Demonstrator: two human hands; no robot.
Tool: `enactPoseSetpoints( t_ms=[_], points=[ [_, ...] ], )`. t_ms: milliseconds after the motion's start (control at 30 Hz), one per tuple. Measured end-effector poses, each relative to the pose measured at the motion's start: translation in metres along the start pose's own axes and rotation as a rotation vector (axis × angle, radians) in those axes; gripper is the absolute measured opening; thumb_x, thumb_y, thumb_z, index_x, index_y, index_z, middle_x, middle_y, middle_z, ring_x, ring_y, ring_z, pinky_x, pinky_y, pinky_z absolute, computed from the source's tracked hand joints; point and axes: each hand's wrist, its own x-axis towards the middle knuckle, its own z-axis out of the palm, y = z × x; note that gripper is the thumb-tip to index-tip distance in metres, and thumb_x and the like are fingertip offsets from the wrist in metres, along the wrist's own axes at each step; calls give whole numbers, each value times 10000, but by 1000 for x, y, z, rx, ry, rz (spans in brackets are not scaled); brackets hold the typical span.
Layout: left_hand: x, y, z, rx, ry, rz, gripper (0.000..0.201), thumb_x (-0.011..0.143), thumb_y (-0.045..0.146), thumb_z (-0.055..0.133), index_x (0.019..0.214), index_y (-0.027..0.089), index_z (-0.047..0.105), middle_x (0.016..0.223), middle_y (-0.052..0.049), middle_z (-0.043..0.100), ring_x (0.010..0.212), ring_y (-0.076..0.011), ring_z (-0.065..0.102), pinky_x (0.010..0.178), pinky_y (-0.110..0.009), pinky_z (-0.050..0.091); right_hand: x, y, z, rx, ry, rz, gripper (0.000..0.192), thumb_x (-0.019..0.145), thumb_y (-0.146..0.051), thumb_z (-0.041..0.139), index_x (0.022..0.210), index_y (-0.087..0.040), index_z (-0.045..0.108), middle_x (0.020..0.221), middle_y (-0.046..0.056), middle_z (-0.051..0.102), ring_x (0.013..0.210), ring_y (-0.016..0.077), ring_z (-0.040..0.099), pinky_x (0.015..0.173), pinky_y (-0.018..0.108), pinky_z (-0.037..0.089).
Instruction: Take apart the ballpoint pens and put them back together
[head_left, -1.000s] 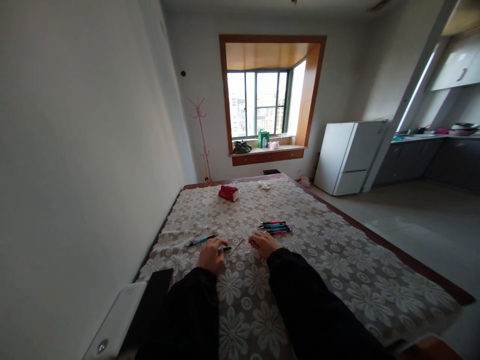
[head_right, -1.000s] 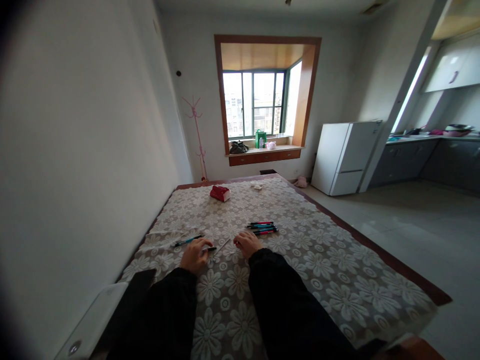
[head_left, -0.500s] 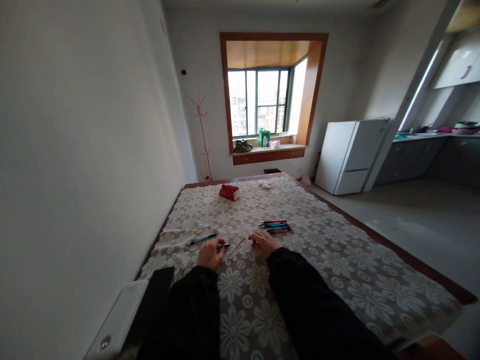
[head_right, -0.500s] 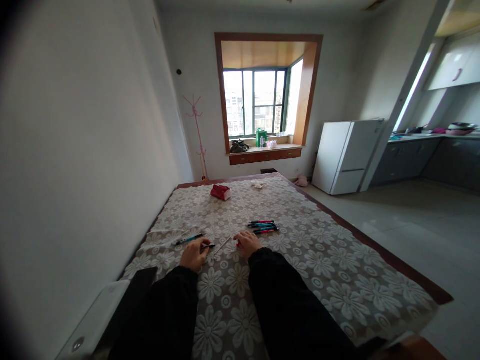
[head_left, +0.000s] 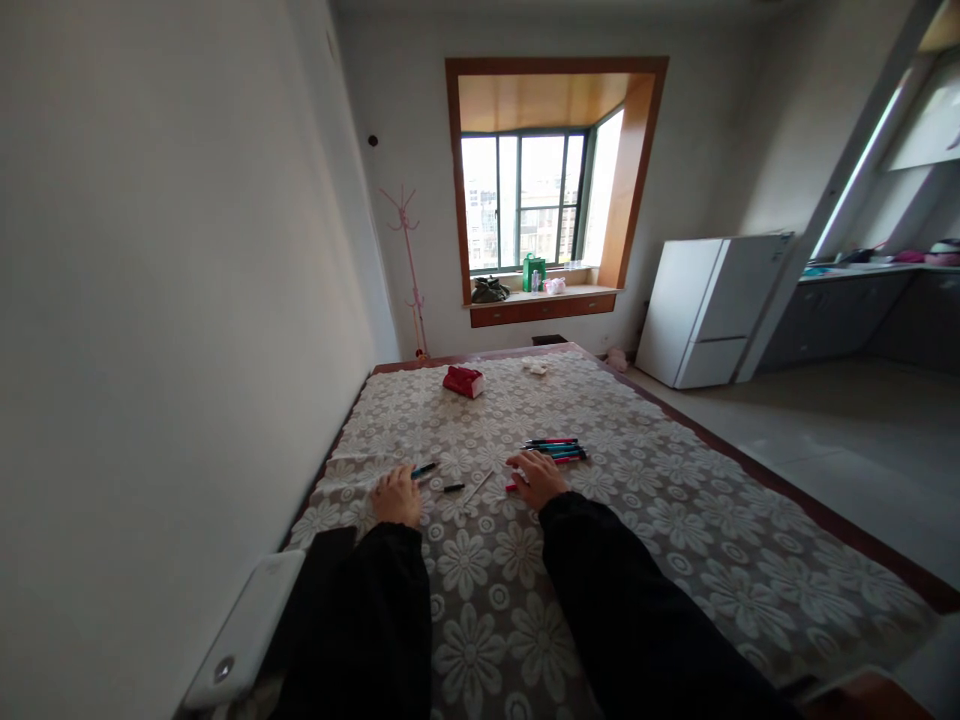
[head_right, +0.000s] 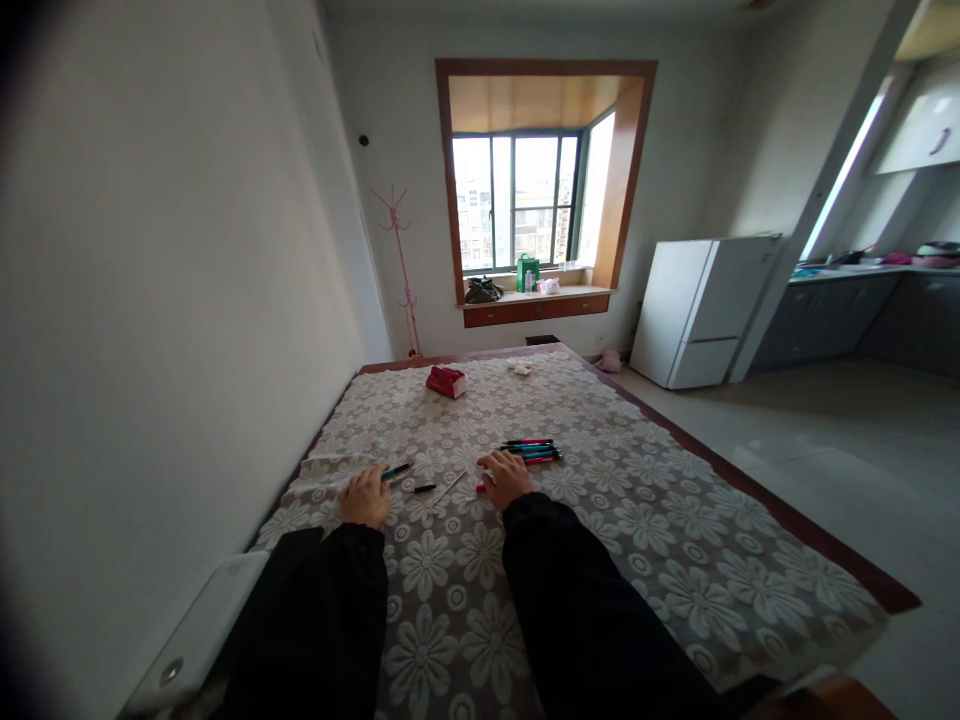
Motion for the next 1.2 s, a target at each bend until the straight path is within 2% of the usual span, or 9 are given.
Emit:
enactPoseSetpoints(
  t_ms=[133,233,333,433,500,633,833,1000,1200],
  points=[
    [3,-1,-9,-16,17,-15,223,819,191,542,966,262,695,1006,-69,682,1001,-282,559,894,-433,379,0,0,2,11,11,-5,220,834,-166,568,1040,-229,613,1056,47,644,1043,219,535,912,356,356],
    [5,4,-14,-129,76,17,239,843,187,524,1003,259,687,1027,-62,678,979,-260,582,869,-388,409,0,-2,0,41,55,-15,210,845,-168,560,1038,-232,616,1044,48,647,1035,219,542,911,356,365],
    [3,17,-16,-320,66,229,270,880,178,482,1061,250,669,1048,-52,664,961,-207,599,870,-317,444,-1,-7,-5,79,133,-58,267,870,-203,561,1135,-224,586,1091,65,635,1060,221,534,923,351,371],
    [-5,34,-16,-420,-63,504,280,896,171,482,1077,273,671,1049,-35,658,1003,-182,587,911,-293,445,-3,-15,-10,98,168,-152,426,878,-313,601,1282,-217,508,1209,93,595,1138,236,494,964,358,351],
    [-11,43,-14,-446,-150,596,254,890,171,516,1045,277,686,1020,-30,665,998,-175,587,901,-277,456,-3,-19,-11,99,112,-210,417,871,-368,620,1257,-231,540,1171,86,618,1114,237,507,962,362,345],
    [-17,51,-12,-500,-213,603,207,887,185,547,1005,268,695,987,-30,676,998,-175,591,913,-283,464,-4,-26,-8,82,-77,-267,139,916,-313,564,968,-237,670,920,39,675,923,199,563,855,333,364],
    [-13,45,-8,-572,-229,547,178,874,213,573,1016,243,676,989,-38,675,955,-173,610,872,-290,491,-5,-30,-7,63,-85,-262,158,940,-233,504,1008,-226,647,968,43,646,948,192,539,822,314,354],
    [-9,38,-4,-627,-176,551,161,864,274,593,1002,224,660,927,-30,662,794,-144,607,703,-252,491,-4,-26,-1,42,-55,-169,199,946,-168,437,865,-184,619,906,53,634,921,188,548,820,303,358],
    [-11,39,-10,-530,-166,558,223,927,355,489,988,219,655,920,-45,664,850,-169,594,736,-264,458,-3,-24,6,37,-164,-173,267,986,-266,396,872,-186,624,857,46,674,856,180,597,792,292,372]
  ],
)
